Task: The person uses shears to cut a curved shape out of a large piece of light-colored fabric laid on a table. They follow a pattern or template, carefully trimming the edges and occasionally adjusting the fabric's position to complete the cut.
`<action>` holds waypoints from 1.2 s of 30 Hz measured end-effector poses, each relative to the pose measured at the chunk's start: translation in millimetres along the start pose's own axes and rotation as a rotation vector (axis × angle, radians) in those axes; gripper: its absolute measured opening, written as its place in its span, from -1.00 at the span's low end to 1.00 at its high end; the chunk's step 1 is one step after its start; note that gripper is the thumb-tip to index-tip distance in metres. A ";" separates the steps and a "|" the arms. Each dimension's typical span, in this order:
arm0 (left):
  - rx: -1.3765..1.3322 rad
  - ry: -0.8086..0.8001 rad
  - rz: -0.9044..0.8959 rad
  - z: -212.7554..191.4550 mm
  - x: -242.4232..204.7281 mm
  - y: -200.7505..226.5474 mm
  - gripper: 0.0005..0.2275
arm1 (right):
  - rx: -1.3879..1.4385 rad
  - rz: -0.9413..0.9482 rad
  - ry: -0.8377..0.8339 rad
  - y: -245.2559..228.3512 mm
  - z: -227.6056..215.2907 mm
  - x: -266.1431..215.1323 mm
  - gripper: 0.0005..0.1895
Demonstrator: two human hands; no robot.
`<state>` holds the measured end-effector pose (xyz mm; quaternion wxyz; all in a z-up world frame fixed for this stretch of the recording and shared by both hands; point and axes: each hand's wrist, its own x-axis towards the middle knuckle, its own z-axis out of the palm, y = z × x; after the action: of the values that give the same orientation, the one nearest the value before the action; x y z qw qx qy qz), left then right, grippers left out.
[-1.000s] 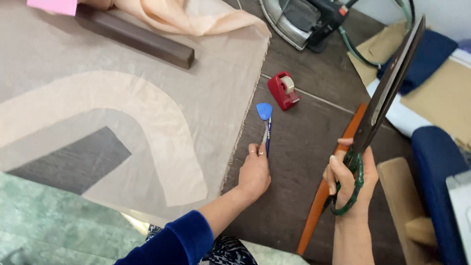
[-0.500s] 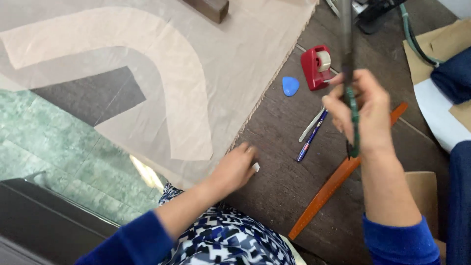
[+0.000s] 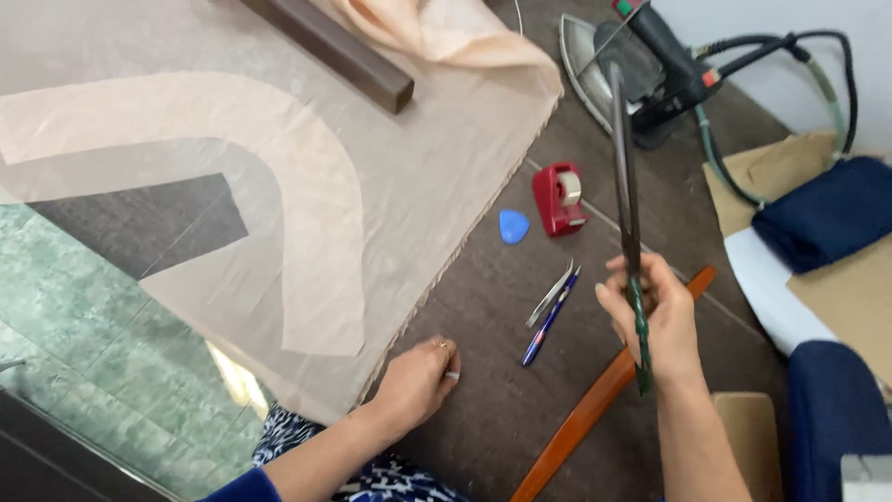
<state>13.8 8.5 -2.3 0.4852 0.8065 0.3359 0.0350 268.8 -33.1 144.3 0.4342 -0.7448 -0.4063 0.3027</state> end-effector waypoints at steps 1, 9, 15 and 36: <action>0.000 0.011 -0.003 1.7 7.7 2.1 -0.87 | 0.001 -0.008 -0.008 3.6 -3.2 1.1 -0.81; -0.133 0.142 -0.131 16.7 119.4 34.3 -0.92 | 0.055 0.178 -0.020 46.2 -0.4 -1.7 -0.81; -0.091 0.247 0.071 27.0 120.3 32.4 -0.68 | -0.018 0.542 -0.154 75.1 13.7 -9.9 -0.90; 0.420 0.438 -0.091 -52.6 -144.9 -50.2 -0.71 | -0.048 0.999 -1.176 57.5 33.7 -61.0 -0.47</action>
<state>-143.7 -19.8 24.0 0.2249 0.8466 0.4683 0.1159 231.7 -89.4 84.2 -0.0574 -0.5659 -0.1922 0.7997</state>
